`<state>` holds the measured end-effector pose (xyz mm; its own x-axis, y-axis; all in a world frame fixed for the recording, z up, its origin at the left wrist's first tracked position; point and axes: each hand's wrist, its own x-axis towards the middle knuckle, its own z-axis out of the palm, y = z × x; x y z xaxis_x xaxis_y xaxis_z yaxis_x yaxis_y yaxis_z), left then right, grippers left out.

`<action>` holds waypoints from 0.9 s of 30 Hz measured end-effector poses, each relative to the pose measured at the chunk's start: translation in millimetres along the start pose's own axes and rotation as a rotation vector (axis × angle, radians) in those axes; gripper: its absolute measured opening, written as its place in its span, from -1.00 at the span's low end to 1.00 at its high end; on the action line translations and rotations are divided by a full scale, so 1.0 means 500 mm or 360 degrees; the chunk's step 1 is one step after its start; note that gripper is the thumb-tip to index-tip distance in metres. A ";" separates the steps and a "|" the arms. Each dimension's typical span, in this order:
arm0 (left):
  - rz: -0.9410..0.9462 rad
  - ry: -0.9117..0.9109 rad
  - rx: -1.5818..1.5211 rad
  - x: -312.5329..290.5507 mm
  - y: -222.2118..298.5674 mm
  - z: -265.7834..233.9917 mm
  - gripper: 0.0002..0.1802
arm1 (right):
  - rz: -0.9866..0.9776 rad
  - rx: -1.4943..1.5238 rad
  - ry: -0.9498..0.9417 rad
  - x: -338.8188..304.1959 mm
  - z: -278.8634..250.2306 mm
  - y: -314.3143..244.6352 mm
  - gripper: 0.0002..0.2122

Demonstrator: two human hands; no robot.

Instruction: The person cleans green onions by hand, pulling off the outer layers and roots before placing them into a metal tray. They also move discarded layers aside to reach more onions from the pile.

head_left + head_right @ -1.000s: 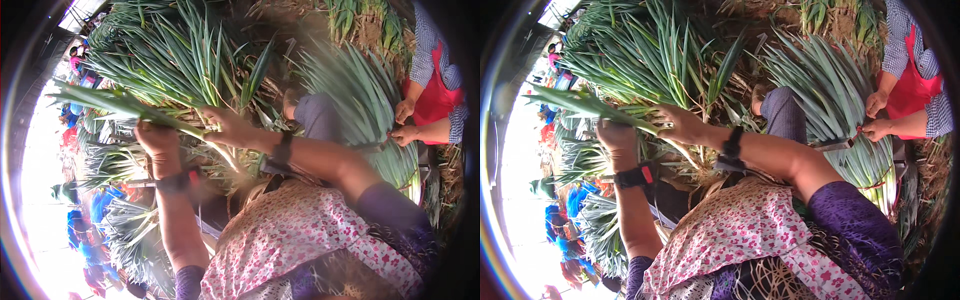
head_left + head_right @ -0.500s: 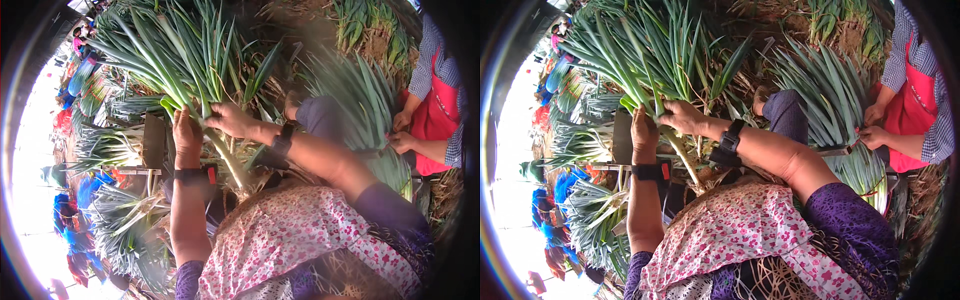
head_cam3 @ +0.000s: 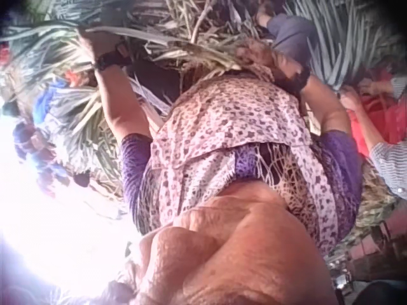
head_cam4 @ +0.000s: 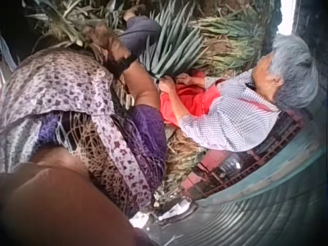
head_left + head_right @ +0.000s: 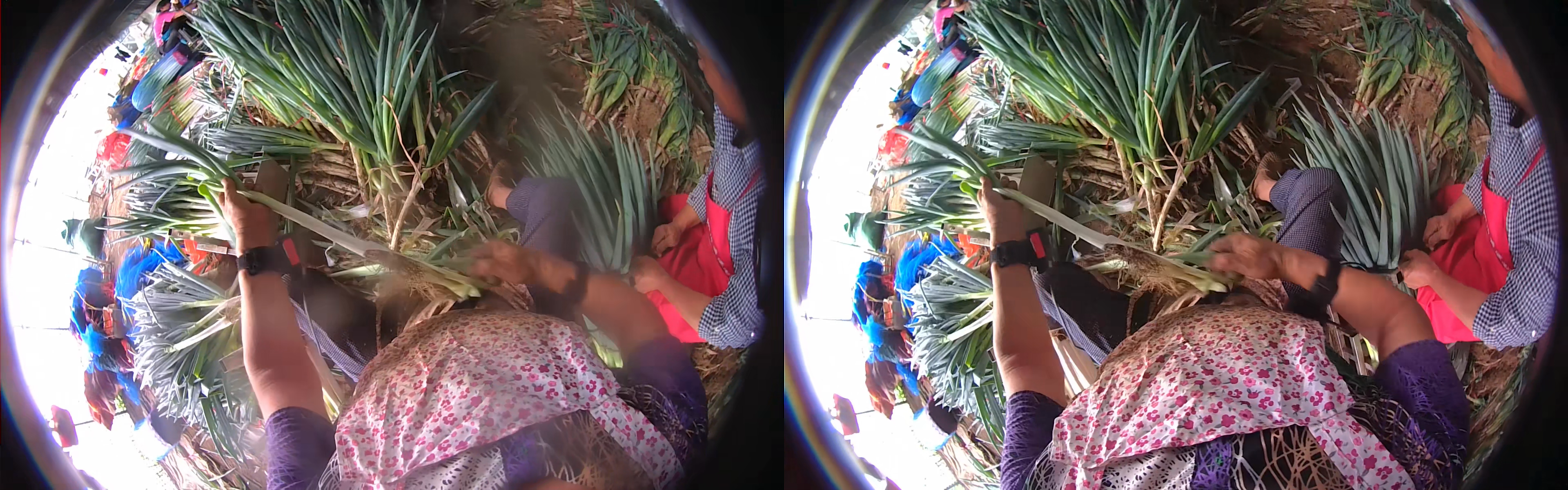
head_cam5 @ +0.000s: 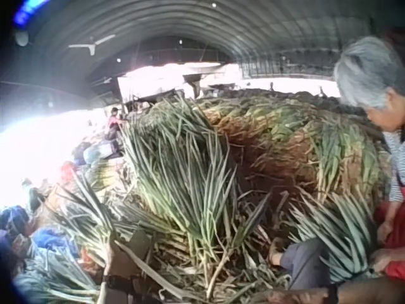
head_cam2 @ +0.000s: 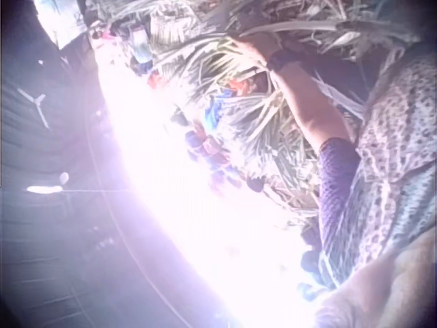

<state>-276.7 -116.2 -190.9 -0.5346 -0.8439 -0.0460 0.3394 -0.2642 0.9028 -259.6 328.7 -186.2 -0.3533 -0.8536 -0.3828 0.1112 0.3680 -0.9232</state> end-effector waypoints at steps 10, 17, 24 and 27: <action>0.0346 0.0121 0.0497 0.150 0.128 -0.154 -0.67 | -0.0023 -0.1232 0.0535 -0.052 -0.062 0.061 -0.64; 0.0134 -0.0047 0.0125 -0.043 0.001 0.037 -0.74 | -0.0610 -0.1041 0.0837 0.197 0.069 -0.147 -0.45; -0.0938 -0.0822 -0.0999 -0.134 -0.021 0.081 -0.70 | -0.0354 -0.0753 0.0481 0.242 0.051 -0.067 -0.52; -0.0984 -0.0985 -0.1171 -0.148 -0.049 0.084 -0.70 | -0.0599 -0.0477 0.0550 0.251 0.060 -0.058 -0.62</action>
<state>-278.0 -27.6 -191.4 -0.9881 -0.1535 0.0074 0.1478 -0.9358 0.3201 -279.2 199.7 -208.3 -0.6051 -0.7947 0.0489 -0.3298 0.1942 -0.9238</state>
